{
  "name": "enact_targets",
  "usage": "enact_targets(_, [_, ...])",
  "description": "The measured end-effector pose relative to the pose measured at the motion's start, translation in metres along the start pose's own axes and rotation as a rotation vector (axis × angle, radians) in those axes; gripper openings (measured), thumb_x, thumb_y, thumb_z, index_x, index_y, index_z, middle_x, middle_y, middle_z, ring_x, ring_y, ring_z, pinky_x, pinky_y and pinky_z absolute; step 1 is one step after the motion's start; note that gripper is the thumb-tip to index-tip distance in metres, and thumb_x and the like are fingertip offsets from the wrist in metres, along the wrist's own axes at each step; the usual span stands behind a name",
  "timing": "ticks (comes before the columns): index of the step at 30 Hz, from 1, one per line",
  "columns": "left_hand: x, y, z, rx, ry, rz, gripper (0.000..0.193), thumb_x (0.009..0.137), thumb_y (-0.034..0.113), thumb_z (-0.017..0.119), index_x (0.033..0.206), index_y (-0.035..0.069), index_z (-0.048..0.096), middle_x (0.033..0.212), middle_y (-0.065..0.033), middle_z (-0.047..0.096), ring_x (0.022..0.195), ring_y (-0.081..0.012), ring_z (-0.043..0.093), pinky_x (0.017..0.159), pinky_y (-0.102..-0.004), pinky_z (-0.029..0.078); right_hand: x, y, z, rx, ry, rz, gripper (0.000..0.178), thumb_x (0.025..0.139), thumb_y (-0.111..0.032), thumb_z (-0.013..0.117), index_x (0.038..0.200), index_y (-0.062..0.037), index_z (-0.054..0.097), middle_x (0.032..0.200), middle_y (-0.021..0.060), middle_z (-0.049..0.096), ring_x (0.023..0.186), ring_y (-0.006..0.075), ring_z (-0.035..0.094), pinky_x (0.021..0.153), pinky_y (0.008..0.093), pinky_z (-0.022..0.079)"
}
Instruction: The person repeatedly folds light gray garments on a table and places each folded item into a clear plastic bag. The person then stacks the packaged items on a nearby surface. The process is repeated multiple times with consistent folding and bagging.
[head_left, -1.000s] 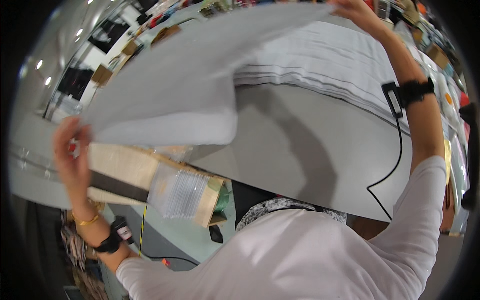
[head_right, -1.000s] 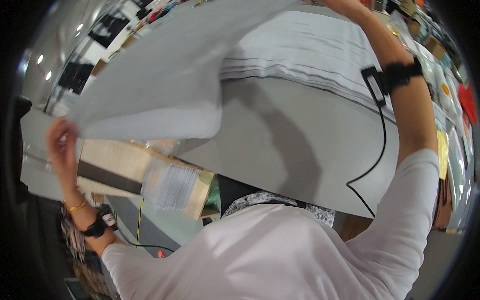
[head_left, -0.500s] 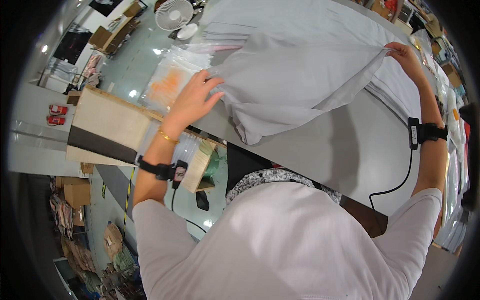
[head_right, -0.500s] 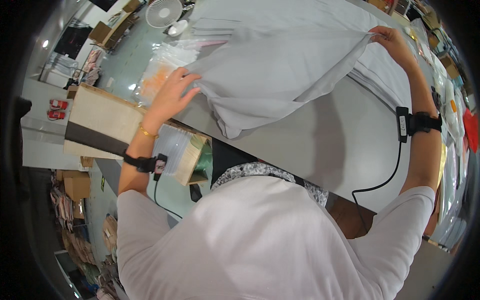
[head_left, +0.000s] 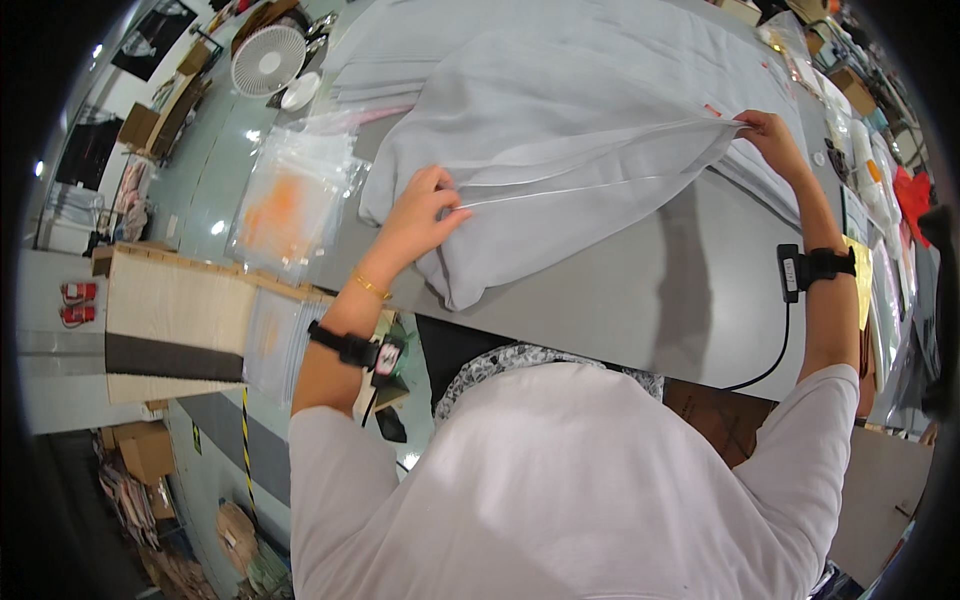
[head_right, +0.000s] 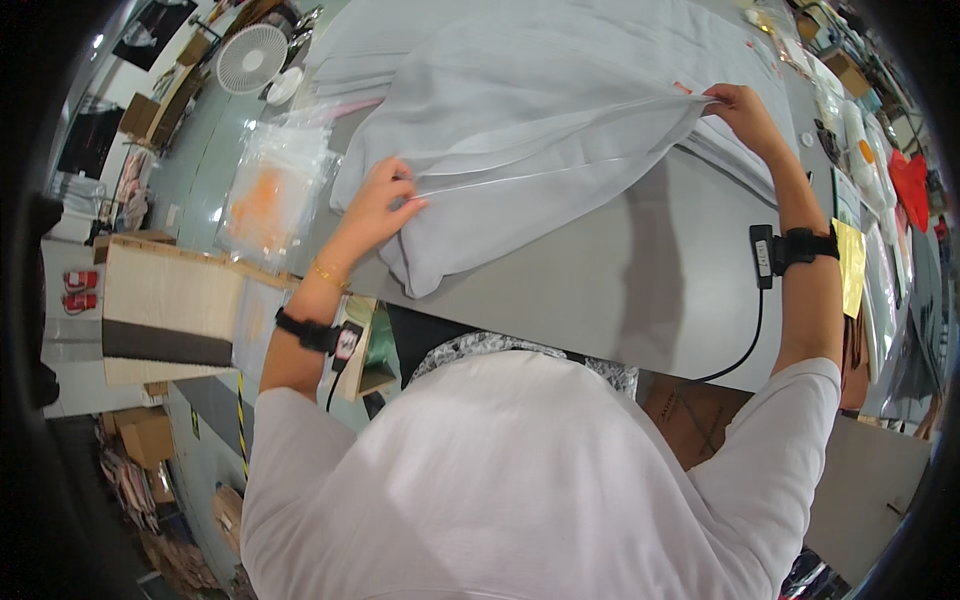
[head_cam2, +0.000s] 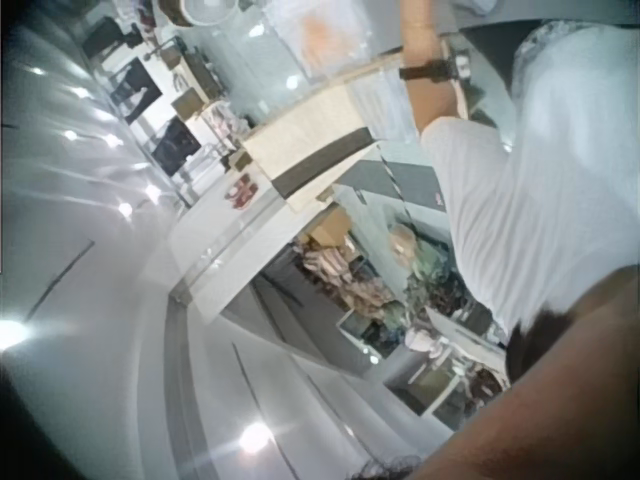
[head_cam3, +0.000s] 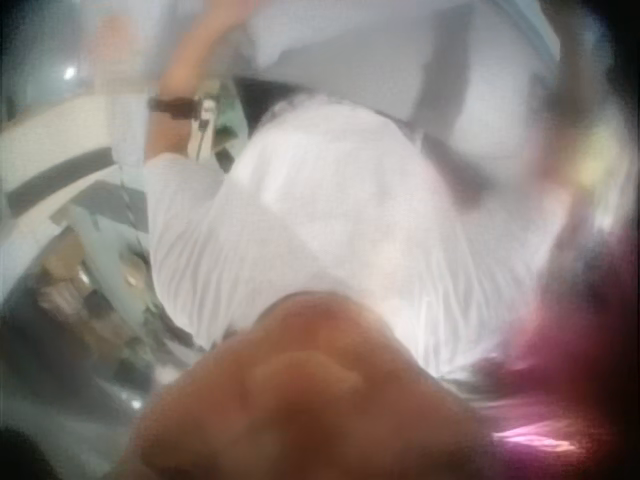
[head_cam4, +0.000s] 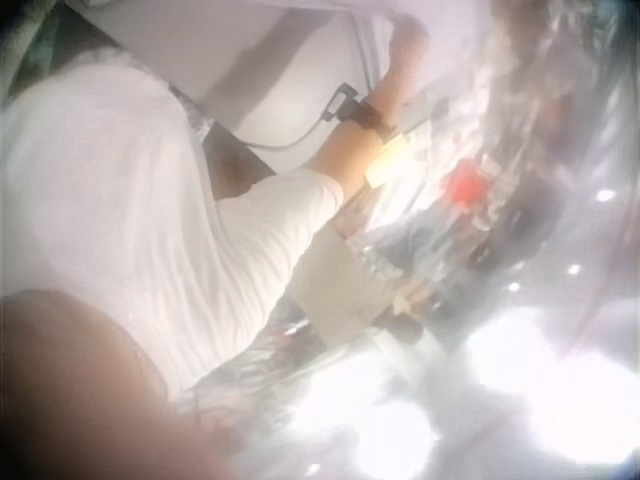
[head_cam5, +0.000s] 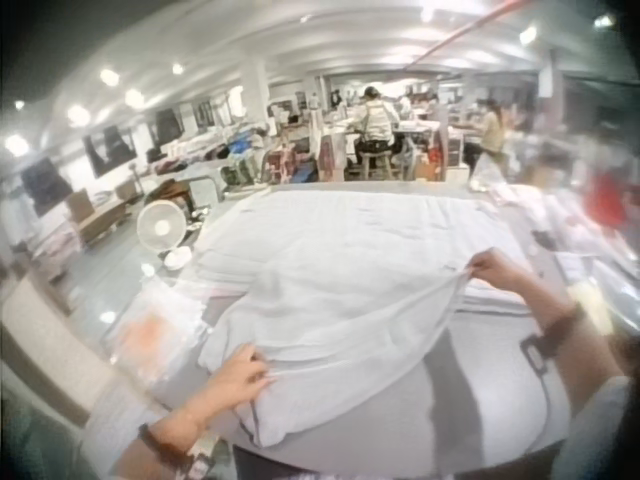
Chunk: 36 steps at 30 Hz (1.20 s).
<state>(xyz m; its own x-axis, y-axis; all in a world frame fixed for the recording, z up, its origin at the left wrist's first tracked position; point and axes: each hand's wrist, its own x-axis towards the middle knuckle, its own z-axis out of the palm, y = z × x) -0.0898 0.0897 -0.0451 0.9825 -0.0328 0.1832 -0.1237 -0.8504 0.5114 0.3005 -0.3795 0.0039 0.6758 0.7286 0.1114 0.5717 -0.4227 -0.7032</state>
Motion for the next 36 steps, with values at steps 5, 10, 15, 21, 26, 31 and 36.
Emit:
enact_targets(5, [-0.015,0.088,-0.102,-0.404,0.047,0.046,0.018,0.089,0.007,0.073,0.082,-0.003,0.06,0.103,-0.0106,0.067,0.095,-0.0255,0.063,0.087,-0.0335,0.048,-0.002,0.002,-0.002,-0.168,0.09,0.087,0.019,0.094,-0.005,0.069,0.109,0.0052,0.072,0.093,0.0078,0.075,0.089,0.014,0.067,0.086,0.0308,0.053])
enact_targets(10, [-0.01,0.175,-0.233,-0.737,-0.189,0.747,0.033,0.094,0.028,0.077,0.076,0.007,0.059,0.08,-0.0122,0.066,0.072,-0.0227,0.062,0.066,-0.0334,0.049,0.021,-0.035,-0.044,0.078,0.434,-0.245,0.025,0.099,-0.008,0.067,0.121,0.0023,0.07,0.101,-0.0002,0.072,0.096,0.0098,0.064,0.09,0.0278,0.051])
enact_targets(15, [-0.025,0.206,-0.281,-0.584,0.115,0.611,0.041,0.096,0.04,0.077,0.074,0.014,0.055,0.088,-0.0023,0.06,0.075,-0.0173,0.055,0.067,-0.0307,0.046,0.029,-0.062,-0.121,-0.003,0.476,-0.232,0.024,0.102,-0.015,0.07,0.124,-0.0044,0.073,0.106,-0.006,0.072,0.1,0.003,0.063,0.088,0.0206,0.048])
enact_targets(21, [-0.028,0.222,-0.279,-0.516,-0.041,0.897,0.05,0.088,0.051,0.084,0.069,0.016,0.053,0.088,0.0008,0.061,0.083,-0.0167,0.051,0.073,-0.0311,0.041,0.009,-0.081,-0.178,-0.168,0.413,-0.353,0.023,0.104,-0.006,0.063,0.126,-0.0018,0.069,0.114,-0.0019,0.071,0.105,0.0067,0.064,0.095,0.0243,0.052])
enact_targets(26, [-0.024,0.243,-0.29,-0.364,-0.035,0.739,0.056,0.091,0.055,0.079,0.072,0.015,0.045,0.084,0.0011,0.052,0.085,-0.0158,0.045,0.077,-0.0324,0.038,-0.01,-0.13,-0.189,-0.18,0.472,-0.216,0.02,0.102,-0.005,0.062,0.119,-0.0028,0.073,0.099,0.0006,0.071,0.091,0.0079,0.064,0.082,0.026,0.053])
enact_targets(31, [-0.032,0.187,-0.293,-0.676,0.455,0.84,0.056,0.101,0.054,0.068,0.078,0.014,0.037,0.078,0.0,0.038,0.079,-0.018,0.037,0.078,-0.0343,0.038,-0.039,-0.137,-0.223,-0.3,0.545,-0.208,0.017,0.1,-0.005,0.063,0.113,-0.0007,0.073,0.091,0.0027,0.07,0.084,0.0078,0.064,0.076,0.0251,0.05])
enact_targets(36, [-0.011,0.142,-0.303,-0.678,0.076,0.799,0.037,0.107,0.042,0.062,0.093,0.009,0.054,0.092,-0.0037,0.056,0.095,-0.0193,0.047,0.087,-0.0359,0.043,-0.031,-0.089,-0.259,-0.364,0.375,-0.385,0.023,0.107,-0.008,0.061,0.128,-0.0052,0.069,0.114,0.0007,0.072,0.11,0.0094,0.066,0.099,0.0262,0.053])
